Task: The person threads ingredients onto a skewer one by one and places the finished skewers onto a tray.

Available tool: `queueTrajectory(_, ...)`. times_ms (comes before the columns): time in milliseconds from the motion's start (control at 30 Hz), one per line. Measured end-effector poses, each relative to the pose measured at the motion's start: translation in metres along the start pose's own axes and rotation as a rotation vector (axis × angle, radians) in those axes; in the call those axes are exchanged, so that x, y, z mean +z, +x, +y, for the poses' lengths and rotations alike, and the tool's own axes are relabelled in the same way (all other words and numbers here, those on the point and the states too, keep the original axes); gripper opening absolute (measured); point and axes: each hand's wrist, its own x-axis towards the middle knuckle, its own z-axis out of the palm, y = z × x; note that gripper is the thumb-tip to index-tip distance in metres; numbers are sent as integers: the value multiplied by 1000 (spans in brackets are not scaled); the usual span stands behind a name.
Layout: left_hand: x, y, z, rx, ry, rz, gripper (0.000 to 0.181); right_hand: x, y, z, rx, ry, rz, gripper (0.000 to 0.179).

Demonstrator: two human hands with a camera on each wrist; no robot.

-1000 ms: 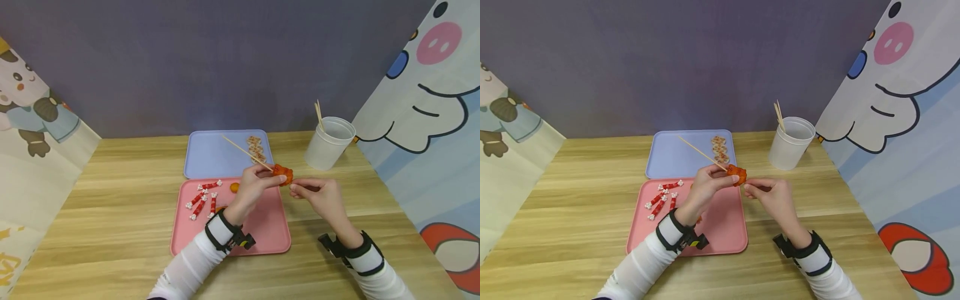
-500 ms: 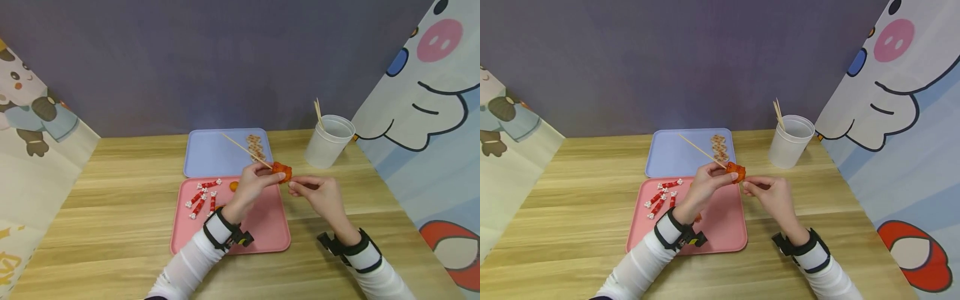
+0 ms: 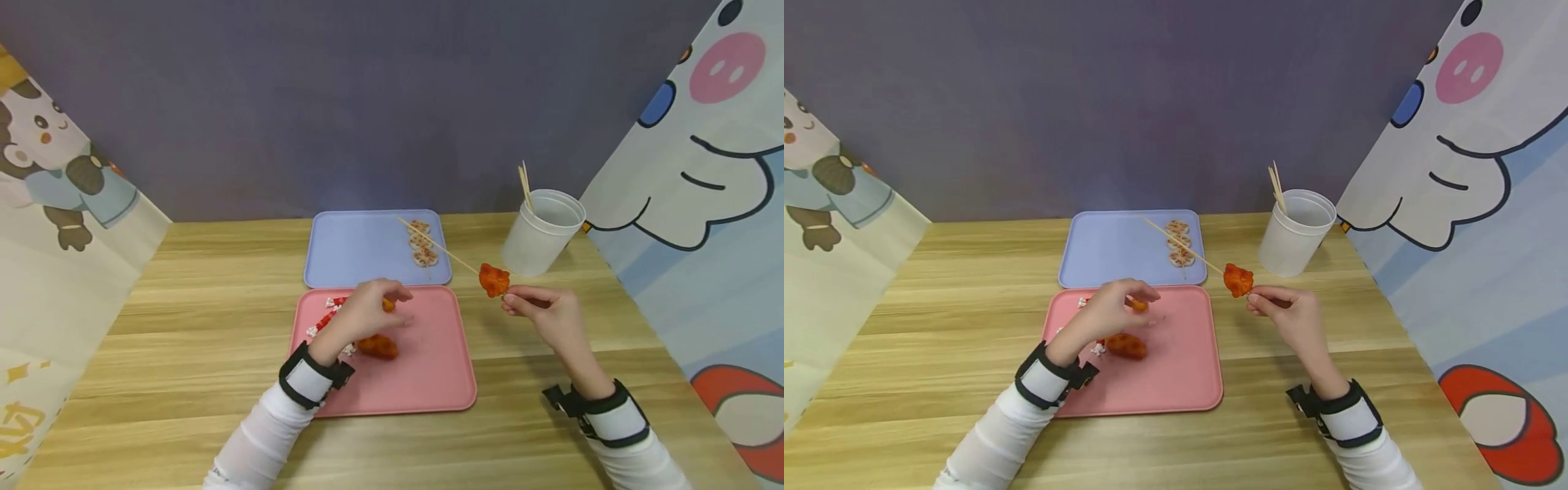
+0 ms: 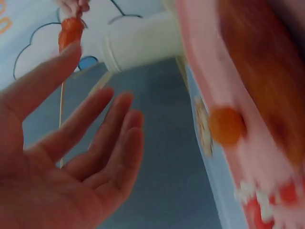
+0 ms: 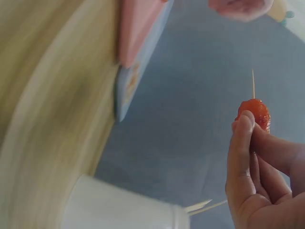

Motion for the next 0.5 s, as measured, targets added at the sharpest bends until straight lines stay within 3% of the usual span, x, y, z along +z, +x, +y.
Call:
queueTrajectory(167,-3,-10,-10,3,174,-72,31,-11,2,15,17,-51,25,27)
queueTrajectory(500,3,-23,-24,-45,422,-256,33,-27,5,34,64,-206,85,28)
